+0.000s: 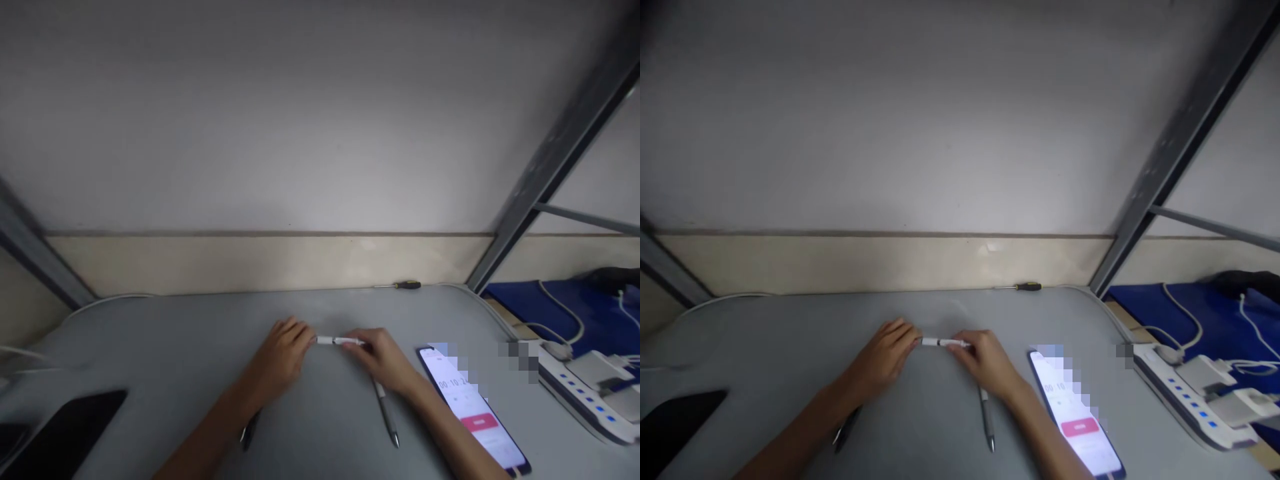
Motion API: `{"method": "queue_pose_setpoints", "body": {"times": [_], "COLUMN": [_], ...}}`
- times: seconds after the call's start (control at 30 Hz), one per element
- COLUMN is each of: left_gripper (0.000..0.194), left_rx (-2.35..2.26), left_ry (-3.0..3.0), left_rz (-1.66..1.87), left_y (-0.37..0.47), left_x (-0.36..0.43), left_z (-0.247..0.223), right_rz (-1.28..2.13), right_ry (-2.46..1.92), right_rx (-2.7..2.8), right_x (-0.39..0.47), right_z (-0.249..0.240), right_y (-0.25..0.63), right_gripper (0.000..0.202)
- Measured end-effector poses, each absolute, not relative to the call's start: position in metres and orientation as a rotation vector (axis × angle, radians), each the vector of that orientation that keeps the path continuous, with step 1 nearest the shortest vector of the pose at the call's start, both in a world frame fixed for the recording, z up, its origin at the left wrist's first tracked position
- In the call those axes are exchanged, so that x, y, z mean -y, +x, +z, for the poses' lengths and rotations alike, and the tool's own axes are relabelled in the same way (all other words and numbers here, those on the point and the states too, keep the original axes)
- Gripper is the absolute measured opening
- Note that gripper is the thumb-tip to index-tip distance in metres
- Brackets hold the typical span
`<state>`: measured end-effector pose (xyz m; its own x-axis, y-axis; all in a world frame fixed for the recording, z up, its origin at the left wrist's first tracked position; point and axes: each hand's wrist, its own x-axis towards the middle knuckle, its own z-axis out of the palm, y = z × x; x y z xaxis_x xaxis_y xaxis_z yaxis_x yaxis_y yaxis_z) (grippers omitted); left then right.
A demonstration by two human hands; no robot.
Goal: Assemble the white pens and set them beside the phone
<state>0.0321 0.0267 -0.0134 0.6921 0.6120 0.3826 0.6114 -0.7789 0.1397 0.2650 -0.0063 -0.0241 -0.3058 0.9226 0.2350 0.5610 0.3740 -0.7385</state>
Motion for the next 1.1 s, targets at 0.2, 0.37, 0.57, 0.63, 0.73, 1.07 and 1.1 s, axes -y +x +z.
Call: {"method": "queue_pose_setpoints", "body": {"times": [0.2, 0.37, 0.57, 0.63, 0.73, 1.07, 1.1], "left_gripper": [0.024, 0.027, 0.027, 0.026, 0.026, 0.027, 0.028], "left_rx": [-1.034, -1.061, -1.071, -1.075, -1.106, -1.070, -1.080], "left_ry": [2.991, 3.083, 2.863, 2.784, 2.772, 2.855, 2.844], "left_rz": [0.784, 0.893, 0.928, 0.954, 0.957, 0.877, 0.884], "left_y": [0.042, 0.043, 0.041, 0.040, 0.041, 0.043, 0.042], "left_x": [-0.021, -0.022, -0.024, -0.026, -0.027, -0.024, -0.025], "left_z": [-0.016, -0.020, -0.023, -0.026, -0.029, -0.031, -0.031], "right_rz": [1.117, 1.462, 1.041, 0.795, 0.720, 0.899, 0.907], "right_ry": [-1.251, -1.226, -1.195, -1.178, -1.145, -1.179, -1.173], "right_rx": [1.661, 1.488, 1.763, 1.818, 1.723, 1.525, 1.504], "right_x": [0.002, 0.002, 0.005, 0.007, 0.007, 0.003, 0.003], "right_z": [-0.025, -0.028, -0.024, -0.023, -0.024, -0.026, -0.026], "right_y": [0.271, 0.271, 0.268, 0.266, 0.264, 0.263, 0.264], "right_gripper": [0.044, 0.053, 0.041, 0.031, 0.024, 0.028, 0.033]}}
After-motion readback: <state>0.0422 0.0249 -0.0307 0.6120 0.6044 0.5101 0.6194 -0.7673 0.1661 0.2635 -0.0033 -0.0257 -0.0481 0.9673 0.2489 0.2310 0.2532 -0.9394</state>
